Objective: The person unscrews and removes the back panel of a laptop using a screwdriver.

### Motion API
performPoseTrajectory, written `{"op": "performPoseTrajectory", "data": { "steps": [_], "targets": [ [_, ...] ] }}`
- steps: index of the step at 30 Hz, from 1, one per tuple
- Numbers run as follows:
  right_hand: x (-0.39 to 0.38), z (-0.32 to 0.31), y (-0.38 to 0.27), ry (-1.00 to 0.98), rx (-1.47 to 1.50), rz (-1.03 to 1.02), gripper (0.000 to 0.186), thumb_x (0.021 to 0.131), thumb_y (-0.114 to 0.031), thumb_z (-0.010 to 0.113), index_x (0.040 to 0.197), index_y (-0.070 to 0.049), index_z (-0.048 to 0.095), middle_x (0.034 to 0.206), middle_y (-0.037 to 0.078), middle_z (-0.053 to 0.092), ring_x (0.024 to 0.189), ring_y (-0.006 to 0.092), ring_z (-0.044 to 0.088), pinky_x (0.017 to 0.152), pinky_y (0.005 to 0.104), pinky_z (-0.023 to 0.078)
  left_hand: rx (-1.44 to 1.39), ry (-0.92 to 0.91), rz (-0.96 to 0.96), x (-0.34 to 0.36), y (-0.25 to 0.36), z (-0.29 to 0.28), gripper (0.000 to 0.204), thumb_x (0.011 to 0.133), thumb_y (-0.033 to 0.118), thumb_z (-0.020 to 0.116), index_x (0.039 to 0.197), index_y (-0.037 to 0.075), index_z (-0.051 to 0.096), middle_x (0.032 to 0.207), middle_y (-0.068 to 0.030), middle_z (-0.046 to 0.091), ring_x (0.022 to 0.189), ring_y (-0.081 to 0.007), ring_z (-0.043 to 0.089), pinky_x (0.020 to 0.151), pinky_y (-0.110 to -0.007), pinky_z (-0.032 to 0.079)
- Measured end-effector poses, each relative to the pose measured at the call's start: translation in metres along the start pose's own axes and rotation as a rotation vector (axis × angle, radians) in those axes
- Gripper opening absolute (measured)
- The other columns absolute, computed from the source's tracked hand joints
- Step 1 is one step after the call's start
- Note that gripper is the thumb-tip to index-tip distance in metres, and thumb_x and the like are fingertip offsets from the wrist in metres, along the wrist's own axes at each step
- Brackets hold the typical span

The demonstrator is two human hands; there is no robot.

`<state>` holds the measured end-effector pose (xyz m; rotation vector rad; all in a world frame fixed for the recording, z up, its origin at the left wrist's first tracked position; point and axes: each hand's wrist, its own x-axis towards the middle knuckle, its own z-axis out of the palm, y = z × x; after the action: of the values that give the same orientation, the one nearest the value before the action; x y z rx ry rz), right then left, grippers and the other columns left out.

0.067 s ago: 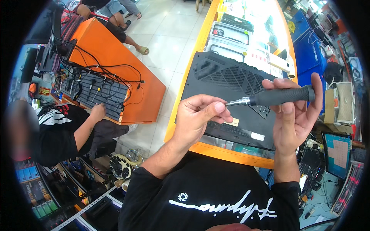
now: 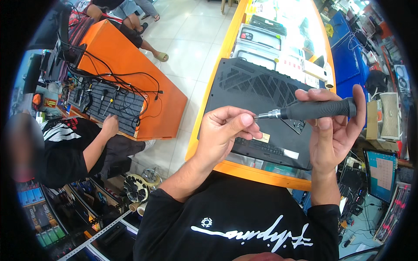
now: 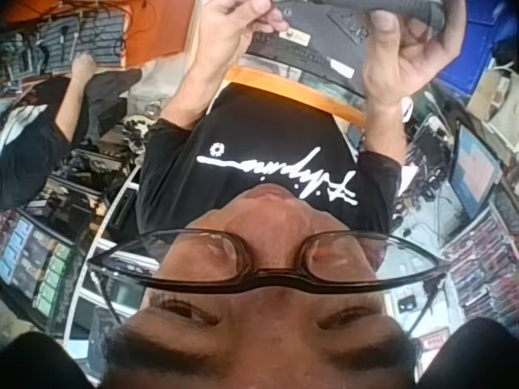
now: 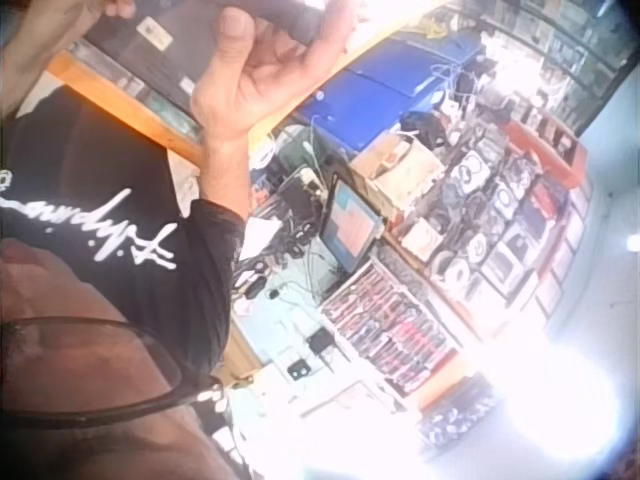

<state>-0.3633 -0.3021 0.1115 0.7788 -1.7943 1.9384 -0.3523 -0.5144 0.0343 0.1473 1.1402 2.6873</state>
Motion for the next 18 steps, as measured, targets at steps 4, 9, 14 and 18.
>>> {"op": "performPoseTrajectory", "data": {
  "steps": [4, 9, 14, 18],
  "targets": [
    [0.018, -0.011, 0.012, -0.188, -0.056, -0.137, 0.071, 0.104, -0.013, 0.061, 0.161, -0.005, 0.019, 0.120, 0.024, 0.067, 0.110, 0.0383, 0.072, 0.089, 0.0421, 0.064, -0.226, 0.007, -0.123, 0.003, -0.001, -0.001, 0.019, 0.097, 0.012, 0.074, 0.107, -0.004, 0.073, 0.090, -0.0158, 0.077, 0.082, -0.0242, 0.078, 0.072, -0.028, 0.063],
    [0.034, -0.006, 0.019, -0.055, -0.215, 0.146, 0.073, 0.103, -0.014, 0.064, 0.160, -0.001, 0.019, 0.116, 0.022, 0.068, 0.107, 0.0309, 0.073, 0.086, 0.0382, 0.064, 0.139, 0.117, 0.174, 0.007, -0.007, 0.005, 0.018, 0.098, 0.013, 0.074, 0.106, -0.004, 0.073, 0.090, -0.0151, 0.076, 0.082, -0.0226, 0.078, 0.073, -0.028, 0.062],
    [0.045, 0.011, 0.032, -0.112, -0.078, 0.116, 0.082, 0.095, 0.004, 0.068, 0.162, -0.007, 0.022, 0.123, 0.023, 0.068, 0.111, 0.0249, 0.071, 0.085, 0.0332, 0.063, 0.133, 0.228, 0.132, 0.018, -0.005, 0.002, 0.031, 0.100, 0.018, 0.071, 0.119, -0.006, 0.066, 0.104, -0.0188, 0.074, 0.094, -0.0279, 0.076, 0.083, -0.032, 0.060],
    [0.068, 0.014, 0.051, -0.151, -0.124, 0.238, 0.074, 0.093, -0.003, 0.074, 0.156, -0.003, 0.038, 0.125, 0.020, 0.070, 0.112, 0.0238, 0.071, 0.094, 0.0354, 0.057, 0.099, 0.209, 0.196, 0.027, -0.010, -0.003, 0.073, 0.101, 0.039, 0.068, 0.151, -0.007, 0.040, 0.142, -0.0249, 0.055, 0.134, -0.0332, 0.057, 0.110, -0.044, 0.048]
  ]
}}
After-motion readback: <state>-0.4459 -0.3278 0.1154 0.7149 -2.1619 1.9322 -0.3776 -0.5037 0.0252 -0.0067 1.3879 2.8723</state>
